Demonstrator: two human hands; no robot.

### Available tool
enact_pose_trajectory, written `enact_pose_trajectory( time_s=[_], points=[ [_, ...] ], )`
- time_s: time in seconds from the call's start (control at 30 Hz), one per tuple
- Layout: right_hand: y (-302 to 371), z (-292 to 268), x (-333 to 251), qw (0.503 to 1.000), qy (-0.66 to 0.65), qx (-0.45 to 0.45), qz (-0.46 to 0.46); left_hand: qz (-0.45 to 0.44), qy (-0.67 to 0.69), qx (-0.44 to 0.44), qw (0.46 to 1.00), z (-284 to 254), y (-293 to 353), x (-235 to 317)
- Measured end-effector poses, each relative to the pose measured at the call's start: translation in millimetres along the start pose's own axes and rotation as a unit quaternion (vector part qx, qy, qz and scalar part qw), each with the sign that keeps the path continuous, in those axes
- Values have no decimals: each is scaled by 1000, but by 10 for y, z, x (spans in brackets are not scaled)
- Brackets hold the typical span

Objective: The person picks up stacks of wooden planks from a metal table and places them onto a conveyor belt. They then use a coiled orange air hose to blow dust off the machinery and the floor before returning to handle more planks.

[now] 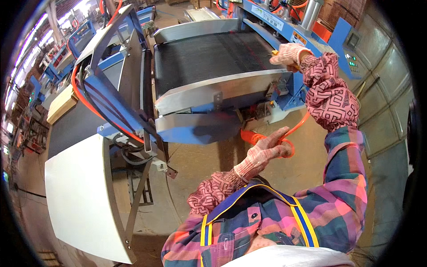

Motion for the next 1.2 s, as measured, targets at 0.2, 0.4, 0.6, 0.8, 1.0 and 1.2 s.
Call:
enact_pose_trajectory(
  time_s=[0.2, 0.4, 0.6, 0.8, 1.0, 1.2],
  points=[
    [-24, -402, -45, 977, -174, 119, -10, 25, 42, -4, 999, -28, 46, 130],
    [-564, -750, -231, 951, -276, 126, -60, 34, 40, -3, 999, -73, 29, 484],
    [-1183, -1121, -618, 952, -280, 118, -25, 126, 40, -38, 991, -309, -279, 1060],
    [-2179, -1356, -747, 949, -250, 179, -71, 152, -13, -15, 988, -713, -847, 1503],
    [-3159, -1430, -653, 953, -252, 155, -67, 156, 0, -24, 987, -1069, -1318, 1796],
    [-3971, -1208, -420, 956, -270, 105, -50, 140, 42, -22, 989, -1382, -1684, 1847]
  ],
)
Point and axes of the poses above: each hand's wrist, its own y-axis away from the middle knuckle, its own z-axis out of the palm, x = y × z, the point moved 5 cm from there along -y, towards the middle knuckle, and after that the axes turned 4 degrees about -z, right-handed, at the moved point
